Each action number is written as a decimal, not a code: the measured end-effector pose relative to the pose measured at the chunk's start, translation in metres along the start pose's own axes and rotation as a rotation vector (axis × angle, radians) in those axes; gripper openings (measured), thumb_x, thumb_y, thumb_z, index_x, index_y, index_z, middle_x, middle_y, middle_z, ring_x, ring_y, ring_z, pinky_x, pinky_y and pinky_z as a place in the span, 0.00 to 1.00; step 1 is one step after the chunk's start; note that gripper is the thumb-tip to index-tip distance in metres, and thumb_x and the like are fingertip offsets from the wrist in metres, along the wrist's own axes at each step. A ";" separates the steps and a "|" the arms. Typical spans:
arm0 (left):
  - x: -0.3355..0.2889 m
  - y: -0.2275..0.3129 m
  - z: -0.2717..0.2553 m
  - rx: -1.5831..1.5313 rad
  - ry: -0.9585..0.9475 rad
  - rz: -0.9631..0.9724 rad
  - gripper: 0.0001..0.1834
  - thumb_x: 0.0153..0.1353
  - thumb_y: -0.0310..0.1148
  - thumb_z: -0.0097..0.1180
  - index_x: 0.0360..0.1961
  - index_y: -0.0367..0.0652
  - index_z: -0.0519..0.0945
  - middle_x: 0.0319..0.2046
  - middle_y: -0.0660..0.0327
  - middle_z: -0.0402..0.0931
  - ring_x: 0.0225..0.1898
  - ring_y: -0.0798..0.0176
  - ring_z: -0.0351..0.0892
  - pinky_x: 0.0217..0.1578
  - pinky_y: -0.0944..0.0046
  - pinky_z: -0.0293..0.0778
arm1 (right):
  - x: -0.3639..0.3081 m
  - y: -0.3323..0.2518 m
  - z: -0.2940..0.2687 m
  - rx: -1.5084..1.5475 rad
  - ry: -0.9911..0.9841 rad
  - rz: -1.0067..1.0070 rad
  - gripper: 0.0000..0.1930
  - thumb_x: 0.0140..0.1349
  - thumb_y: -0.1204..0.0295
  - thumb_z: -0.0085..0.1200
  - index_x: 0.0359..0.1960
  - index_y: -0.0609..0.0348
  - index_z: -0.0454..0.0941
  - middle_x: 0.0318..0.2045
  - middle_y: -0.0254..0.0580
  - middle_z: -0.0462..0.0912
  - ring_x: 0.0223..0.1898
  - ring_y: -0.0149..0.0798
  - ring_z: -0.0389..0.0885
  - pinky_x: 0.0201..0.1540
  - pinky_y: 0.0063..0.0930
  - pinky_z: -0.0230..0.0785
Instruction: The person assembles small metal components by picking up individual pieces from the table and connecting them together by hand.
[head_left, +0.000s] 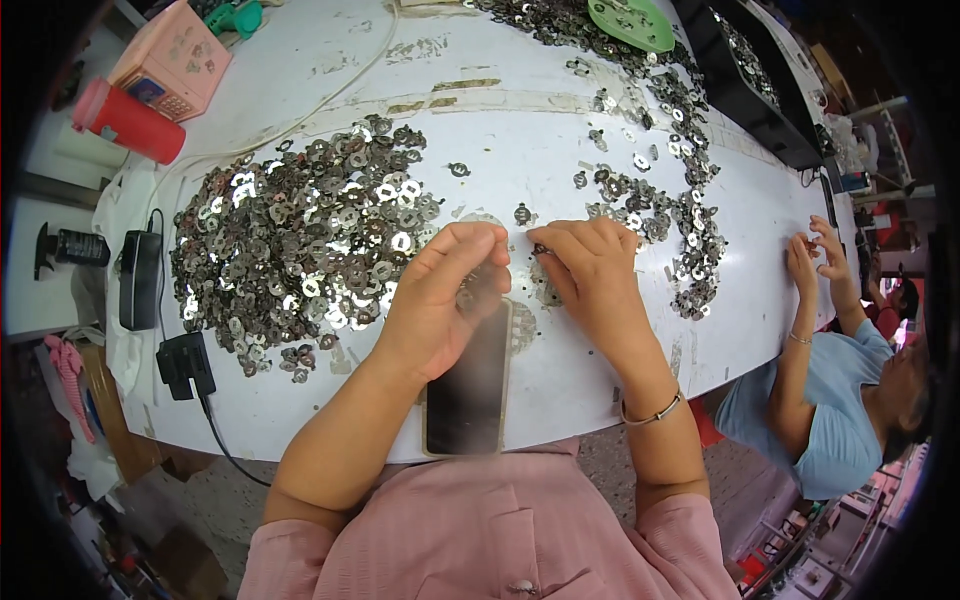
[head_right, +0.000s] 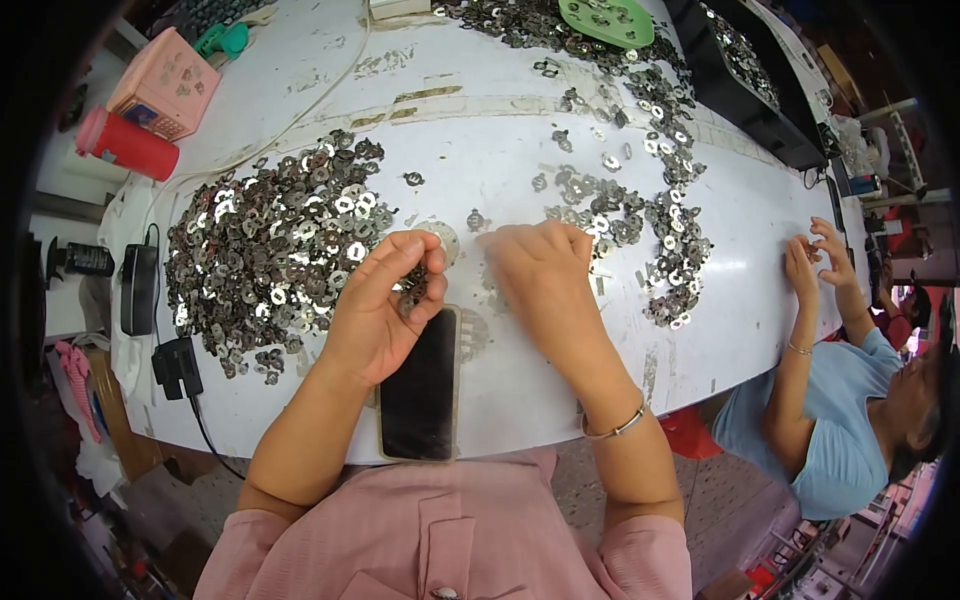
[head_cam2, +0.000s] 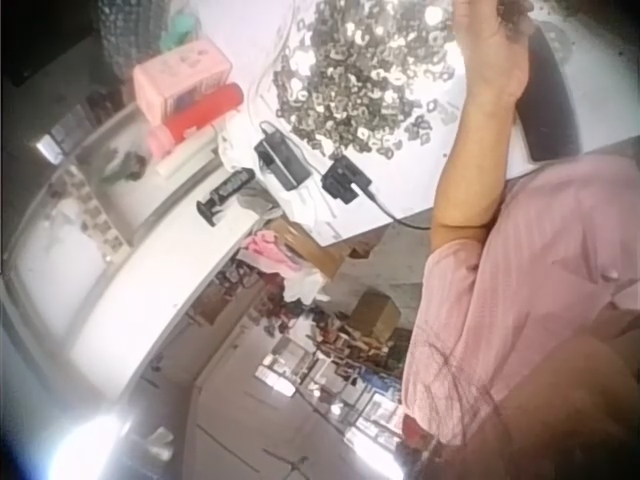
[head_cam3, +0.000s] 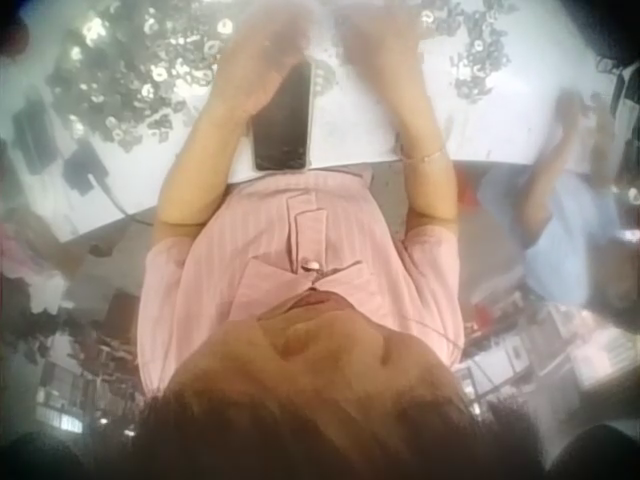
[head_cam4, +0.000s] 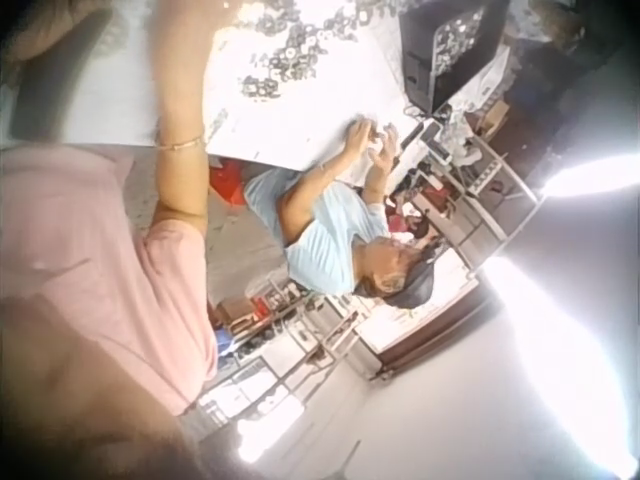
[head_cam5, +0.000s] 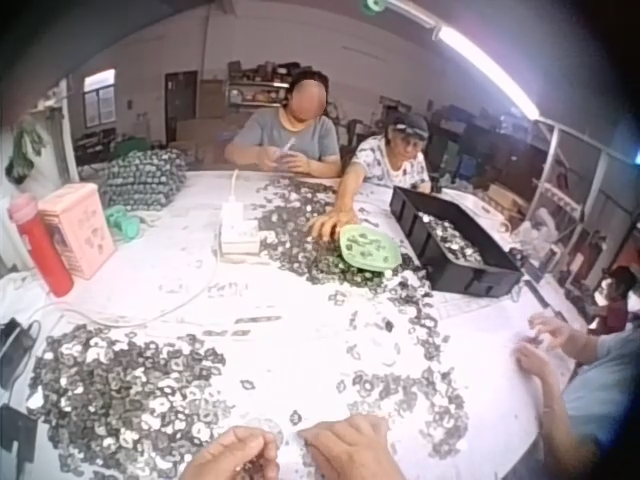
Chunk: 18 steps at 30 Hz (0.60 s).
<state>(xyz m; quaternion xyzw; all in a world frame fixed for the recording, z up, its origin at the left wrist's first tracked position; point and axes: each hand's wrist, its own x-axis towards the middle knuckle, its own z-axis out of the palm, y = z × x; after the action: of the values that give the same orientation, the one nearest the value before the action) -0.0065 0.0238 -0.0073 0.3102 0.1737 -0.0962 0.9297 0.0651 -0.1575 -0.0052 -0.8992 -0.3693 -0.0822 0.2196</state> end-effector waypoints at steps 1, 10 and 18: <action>0.000 0.000 0.001 0.000 0.000 0.001 0.07 0.64 0.34 0.53 0.41 0.45 0.77 0.34 0.69 0.74 0.34 0.73 0.73 0.37 0.74 0.70 | 0.000 0.002 0.001 0.029 0.020 -0.041 0.16 0.49 0.75 0.61 0.43 0.53 0.78 0.33 0.35 0.78 0.40 0.40 0.71 0.50 0.36 0.56; -0.004 -0.001 0.008 0.203 0.014 0.012 0.10 0.62 0.28 0.56 0.45 0.43 0.75 0.33 0.68 0.71 0.32 0.74 0.72 0.27 0.74 0.64 | 0.002 0.004 -0.007 0.458 0.034 0.200 0.15 0.48 0.84 0.59 0.40 0.60 0.78 0.35 0.36 0.78 0.40 0.31 0.76 0.44 0.26 0.68; -0.003 -0.004 0.012 0.300 -0.052 0.010 0.13 0.61 0.28 0.57 0.47 0.40 0.75 0.34 0.66 0.73 0.33 0.72 0.75 0.27 0.75 0.67 | -0.003 -0.013 -0.007 1.302 0.056 0.375 0.17 0.54 0.88 0.54 0.46 0.65 0.71 0.40 0.37 0.74 0.41 0.28 0.75 0.46 0.20 0.72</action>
<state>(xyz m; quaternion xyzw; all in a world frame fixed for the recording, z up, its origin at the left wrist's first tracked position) -0.0075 0.0134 0.0005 0.4441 0.1318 -0.1243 0.8775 0.0539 -0.1547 0.0045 -0.6300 -0.1753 0.1732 0.7364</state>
